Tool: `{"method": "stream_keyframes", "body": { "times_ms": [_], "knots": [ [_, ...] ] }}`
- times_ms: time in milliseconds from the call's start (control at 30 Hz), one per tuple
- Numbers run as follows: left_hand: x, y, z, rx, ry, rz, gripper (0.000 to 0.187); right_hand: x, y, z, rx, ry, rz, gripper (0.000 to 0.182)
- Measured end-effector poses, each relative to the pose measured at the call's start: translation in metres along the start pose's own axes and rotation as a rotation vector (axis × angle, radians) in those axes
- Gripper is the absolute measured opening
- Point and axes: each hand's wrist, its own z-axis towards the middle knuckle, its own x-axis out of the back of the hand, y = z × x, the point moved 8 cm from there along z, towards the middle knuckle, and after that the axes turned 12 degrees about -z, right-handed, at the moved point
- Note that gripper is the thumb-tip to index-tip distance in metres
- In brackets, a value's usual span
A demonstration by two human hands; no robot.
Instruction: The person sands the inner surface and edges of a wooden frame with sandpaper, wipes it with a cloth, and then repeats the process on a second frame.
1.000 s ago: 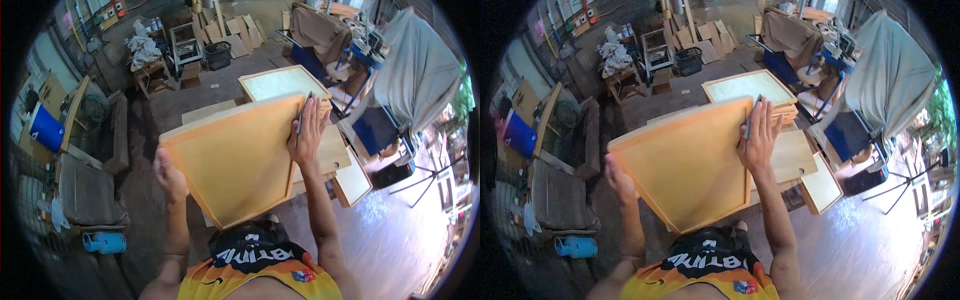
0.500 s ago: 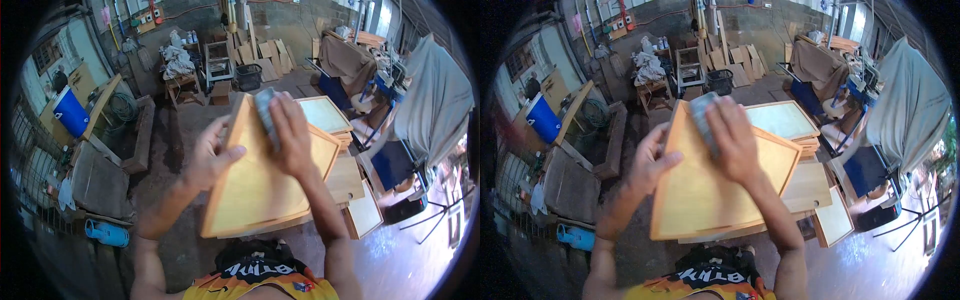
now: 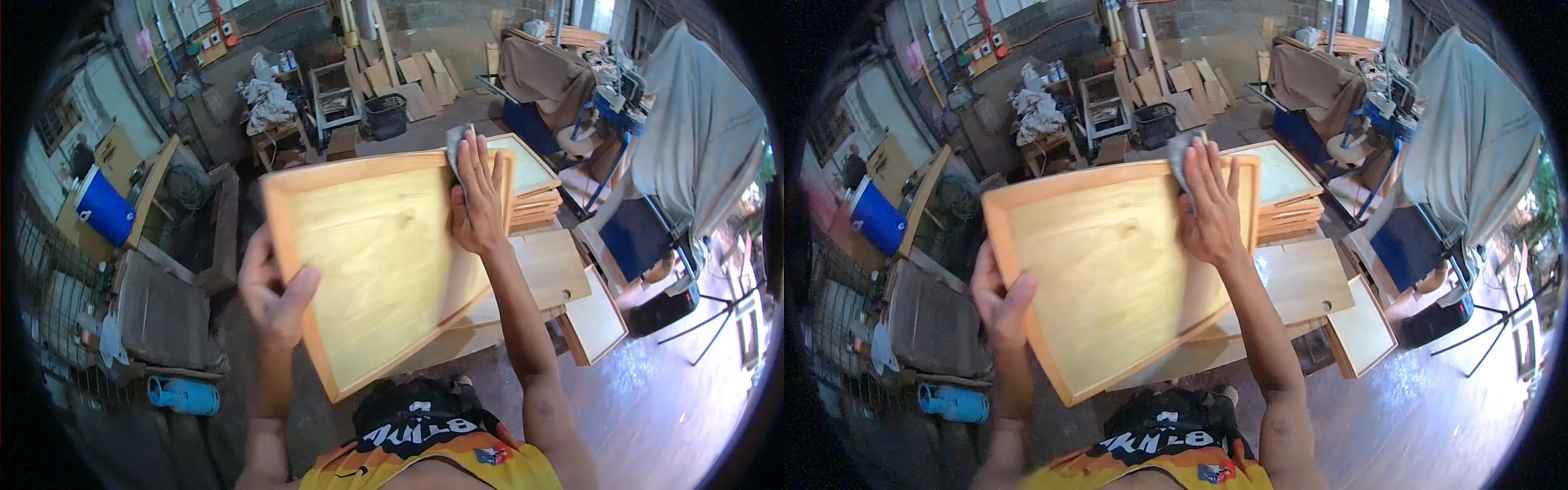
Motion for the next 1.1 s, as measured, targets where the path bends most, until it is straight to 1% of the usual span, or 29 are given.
{"method": "stream_keyframes", "body": {
  "times_ms": [67, 133, 167, 200, 233, 333, 433, 533, 567, 600, 633, 700, 733, 800, 833, 867, 900, 933, 967, 1000, 1067, 1100],
  "knots": [
    [0.018, 0.004, -0.014, -0.081, 0.109, 0.02, 0.067, -0.025, 0.041, -0.027, -0.113, -0.071, -0.048, 0.058],
    [0.026, 0.016, -0.022, -0.124, 0.128, 0.052, 0.066, -0.048, 0.068, -0.046, -0.209, -0.145, -0.087, 0.055],
    [0.03, 0.025, -0.022, -0.159, 0.131, 0.066, 0.066, -0.05, 0.077, -0.053, -0.252, -0.085, -0.073, 0.053],
    [0.033, 0.029, -0.022, -0.143, 0.149, 0.123, 0.066, -0.036, 0.073, -0.049, -0.293, 0.074, 0.043, 0.051],
    [0.039, 0.03, -0.021, -0.145, 0.152, 0.091, 0.066, -0.021, 0.073, -0.045, -0.325, 0.234, 0.152, 0.05],
    [0.065, 0.032, -0.018, -0.138, 0.166, 0.002, 0.067, 0.008, 0.061, -0.037, -0.421, 0.504, 0.295, 0.052],
    [0.09, 0.029, -0.04, -0.213, 0.168, 0.075, 0.078, -0.024, 0.093, -0.054, -0.88, 0.317, 0.72, 0.056],
    [0.061, 0.024, -0.036, 0.032, -0.193, -0.736, 0.095, -0.018, 0.082, -0.039, -0.791, 0.3, 0.573, 0.051],
    [0.037, 0.021, -0.033, 0.326, -0.418, -0.974, 0.107, -0.017, 0.074, -0.035, -0.767, 0.289, 0.526, 0.049],
    [0.02, 0.017, -0.027, 0.496, -0.433, -0.955, 0.105, -0.007, 0.059, -0.022, -0.694, 0.317, 0.441, 0.04],
    [-0.001, 0.008, -0.024, 0.661, -0.445, -0.933, 0.103, -0.004, 0.047, -0.009, -0.661, 0.206, 0.376, 0.031],
    [-0.009, -0.026, -0.015, 0.732, -0.382, -0.388, 0.093, -0.002, 0.025, 0.013, -0.556, 0.167, 0.314, 0.027],
    [-0.014, -0.036, -0.018, 0.717, -0.397, -0.33, 0.091, -0.002, 0.016, 0.019, -0.529, 0.148, 0.301, 0.023],
    [-0.024, -0.053, -0.02, 0.694, -0.44, -0.204, 0.088, 0.011, 0.016, 0.022, -0.515, 0.242, 0.335, 0.022],
    [-0.024, -0.049, -0.024, 0.561, -0.355, -0.121, 0.078, 0.02, 0.018, 0.022, -0.513, 0.293, 0.345, 0.022],
    [-0.019, -0.048, -0.025, 0.489, -0.336, -0.083, 0.072, 0.039, 0.013, 0.019, -0.456, 0.395, 0.294, 0.025],
    [-0.014, -0.047, -0.024, 0.42, -0.316, -0.047, 0.066, 0.071, -0.016, 0.015, -0.218, 0.637, -0.028, 0.035],
    [-0.013, -0.041, -0.021, 0.383, -0.327, -0.072, 0.065, 0.077, -0.034, 0.003, -0.011, 0.609, -0.081, 0.045],
    [-0.014, -0.031, -0.015, 0.34, -0.337, -0.095, 0.064, 0.067, -0.061, -0.005, 0.317, 0.456, -0.021, 0.048],
    [-0.016, -0.022, -0.01, 0.3, -0.347, -0.118, 0.062, 0.066, -0.094, -0.009, 0.548, 0.188, -0.036, 0.048],
    [-0.02, -0.015, -0.004, 0.321, -0.341, -0.099, 0.062, 0.068, -0.113, 0.002, 0.644, -0.027, -0.055, 0.052],
    [-0.021, -0.011, -0.005, 0.337, -0.343, -0.084, 0.061, 0.069, -0.103, 0.012, 0.678, -0.022, -0.209, 0.055]
  ]
}}
